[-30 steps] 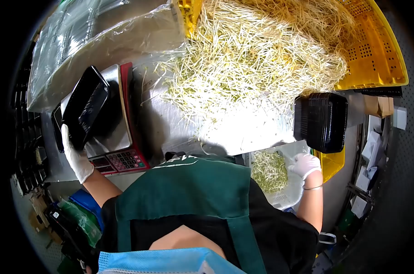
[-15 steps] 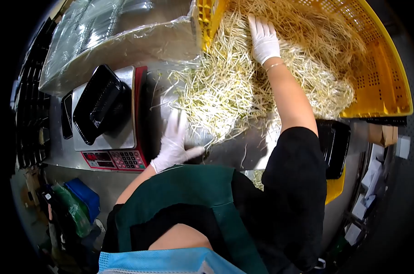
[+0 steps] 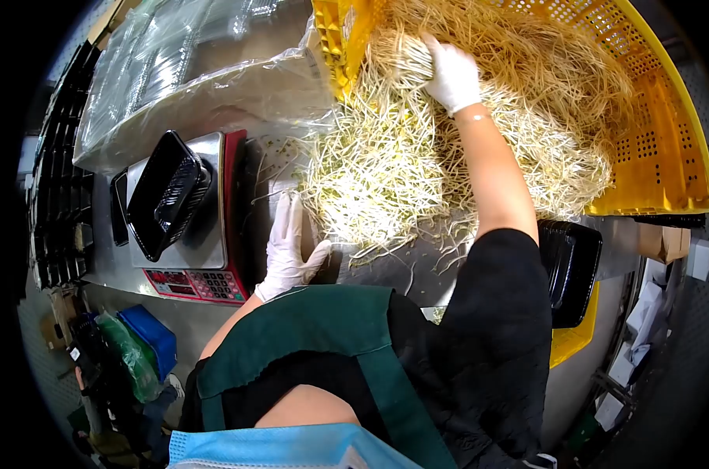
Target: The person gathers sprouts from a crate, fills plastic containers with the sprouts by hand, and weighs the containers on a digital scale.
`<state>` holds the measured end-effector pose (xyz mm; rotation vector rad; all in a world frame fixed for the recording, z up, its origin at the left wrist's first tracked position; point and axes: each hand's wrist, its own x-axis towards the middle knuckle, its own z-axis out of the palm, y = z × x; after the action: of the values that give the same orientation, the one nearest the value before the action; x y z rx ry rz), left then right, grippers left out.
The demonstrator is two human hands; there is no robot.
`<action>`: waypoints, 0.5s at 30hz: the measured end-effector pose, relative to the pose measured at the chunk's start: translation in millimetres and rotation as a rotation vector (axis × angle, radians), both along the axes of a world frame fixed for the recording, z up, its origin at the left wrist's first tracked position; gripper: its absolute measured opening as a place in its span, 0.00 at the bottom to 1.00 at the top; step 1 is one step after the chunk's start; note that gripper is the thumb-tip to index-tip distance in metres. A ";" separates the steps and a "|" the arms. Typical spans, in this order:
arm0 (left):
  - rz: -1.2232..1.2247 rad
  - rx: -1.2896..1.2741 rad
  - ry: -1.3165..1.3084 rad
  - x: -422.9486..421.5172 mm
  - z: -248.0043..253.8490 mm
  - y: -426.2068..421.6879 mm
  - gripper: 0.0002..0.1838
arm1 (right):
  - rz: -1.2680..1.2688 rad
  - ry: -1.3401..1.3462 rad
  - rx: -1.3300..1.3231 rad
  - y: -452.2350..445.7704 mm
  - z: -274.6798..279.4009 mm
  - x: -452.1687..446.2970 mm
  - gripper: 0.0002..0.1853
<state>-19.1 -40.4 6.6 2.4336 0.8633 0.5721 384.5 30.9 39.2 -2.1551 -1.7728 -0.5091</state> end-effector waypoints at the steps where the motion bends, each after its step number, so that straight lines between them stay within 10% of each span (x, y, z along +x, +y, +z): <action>1: 0.027 -0.021 -0.035 -3.7 5.2 -0.3 0.49 | 0.088 -0.010 0.119 -11.8 8.3 -7.9 0.42; 8: 0.149 -0.035 -0.284 -12.4 32.7 8.0 0.42 | 0.431 0.160 0.010 -100.0 61.1 -158.7 0.11; 13: -0.050 0.051 -0.204 -8.4 28.6 9.5 0.46 | 0.363 0.578 -0.195 -106.3 -38.9 -230.8 0.19; 15: -0.302 0.140 -0.207 0.7 24.3 12.1 0.55 | 0.450 0.249 -0.148 -116.3 -30.1 -213.8 0.29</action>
<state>-18.3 -28.3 30.8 2.5078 0.3731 0.7723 170.7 -85.4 9.0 -1.7258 -2.1078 0.0008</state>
